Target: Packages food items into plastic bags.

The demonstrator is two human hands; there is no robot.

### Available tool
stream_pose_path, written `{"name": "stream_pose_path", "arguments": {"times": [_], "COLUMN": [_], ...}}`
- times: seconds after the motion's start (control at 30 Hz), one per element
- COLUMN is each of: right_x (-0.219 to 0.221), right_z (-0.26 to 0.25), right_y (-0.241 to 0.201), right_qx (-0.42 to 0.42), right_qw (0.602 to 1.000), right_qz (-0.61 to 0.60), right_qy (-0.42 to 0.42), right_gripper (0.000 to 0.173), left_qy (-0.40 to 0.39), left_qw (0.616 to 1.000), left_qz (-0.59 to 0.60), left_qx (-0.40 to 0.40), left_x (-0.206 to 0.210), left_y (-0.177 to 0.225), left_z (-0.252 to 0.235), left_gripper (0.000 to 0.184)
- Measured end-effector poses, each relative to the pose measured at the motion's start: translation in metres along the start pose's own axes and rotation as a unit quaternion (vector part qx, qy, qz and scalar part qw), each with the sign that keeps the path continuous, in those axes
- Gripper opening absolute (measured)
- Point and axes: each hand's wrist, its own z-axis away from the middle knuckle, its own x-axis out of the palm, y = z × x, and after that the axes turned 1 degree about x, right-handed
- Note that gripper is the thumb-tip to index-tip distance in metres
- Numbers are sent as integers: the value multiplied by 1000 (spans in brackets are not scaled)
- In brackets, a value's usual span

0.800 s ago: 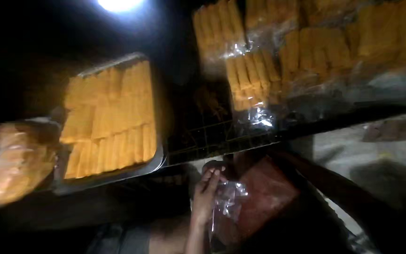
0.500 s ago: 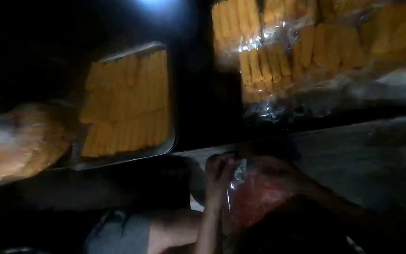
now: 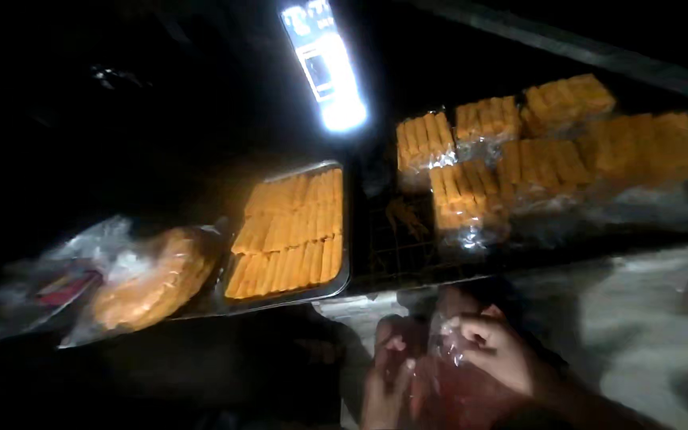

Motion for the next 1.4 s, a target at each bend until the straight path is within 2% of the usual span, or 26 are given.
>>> {"name": "stream_pose_path", "arguments": {"times": [0.1, 0.13, 0.17, 0.23, 0.3, 0.37, 0.47, 0.57, 0.63, 0.7, 0.77, 0.8, 0.83, 0.87, 0.9, 0.93, 0.97, 1.0, 1.13, 1.23, 1.4], "right_x": [9, 15, 20, 23, 14, 4, 1, 2, 6, 12, 19, 21, 19, 22, 27, 35, 39, 40, 34, 33, 39], "right_z": [6, 8, 9, 8, 6, 7, 12, 16, 19, 21, 24, 26, 26, 26, 29, 32, 32, 31, 26, 20, 21], "right_y": [-13, -14, -14, -7, -7, -6, 1, 0, -1, -3, -11, -27, -53, -63, -54, -23, -3, 8, 17, 24, 17], "right_qx": [-33, -54, -82, -134, -110, -79, -63, -22, 4, -3, -18, 13, 77, 85, 28, -85, -158, -177, -155, -170, -186], "right_qw": [996, 995, 992, 984, 985, 990, 991, 992, 995, 999, 998, 996, 990, 985, 987, 989, 983, 981, 988, 984, 981], "right_qz": [57, 72, 91, 120, 130, 113, 62, 18, 5, 12, 51, 84, 111, 123, 127, 102, 71, 49, 20, 7, 44], "right_qy": [-52, -50, -35, 12, 1, -42, -97, -121, -97, -37, 18, 8, -47, -86, -97, -69, -55, -57, -7, 45, 12], "right_gripper": [23, 19, 15, 11, 22, 26, 30, 28, 28, 29, 28, 26, 23, 22, 21, 18, 18, 20, 33, 32, 30], "left_qy": [-57, -76, -81, -54, -11, 9, 32, 117, 181, 201, 138, 77, 14, -21, -28, -19, -5, 10, 44, 75, 68], "left_qw": [993, 990, 989, 992, 996, 998, 999, 989, 964, 947, 968, 985, 996, 998, 997, 996, 996, 995, 994, 994, 981], "left_qz": [47, 61, 60, 32, 15, 14, 16, -56, -164, -211, -171, -115, -50, 9, 50, 74, 87, 96, 98, 80, 177], "left_qx": [90, 104, 109, 105, 86, 59, 37, 67, 102, 136, 123, 101, 76, 61, 49, 38, 32, 28, 17, 0, 25], "left_x": [9, 15, 19, 25, 24, 17, 7, 0, -3, -2, 7, 12, 16, 21, 25, 27, 28, 27, 26, 25, 21], "left_y": [14, 21, 29, 35, 34, 30, 31, 26, 26, 31, 42, 45, 45, 41, 39, 38, 37, 36, 33, 35, 22], "left_z": [6, 6, 6, 6, 6, 9, 13, 14, 15, 22, 34, 38, 39, 38, 36, 34, 32, 30, 29, 30, 28], "left_gripper": [101, 105, 98, 68, 33, 18, 16, 18, 23, 19, 19, 24, 32, 38, 36, 30, 22, 14, 9, 12, 20]}}
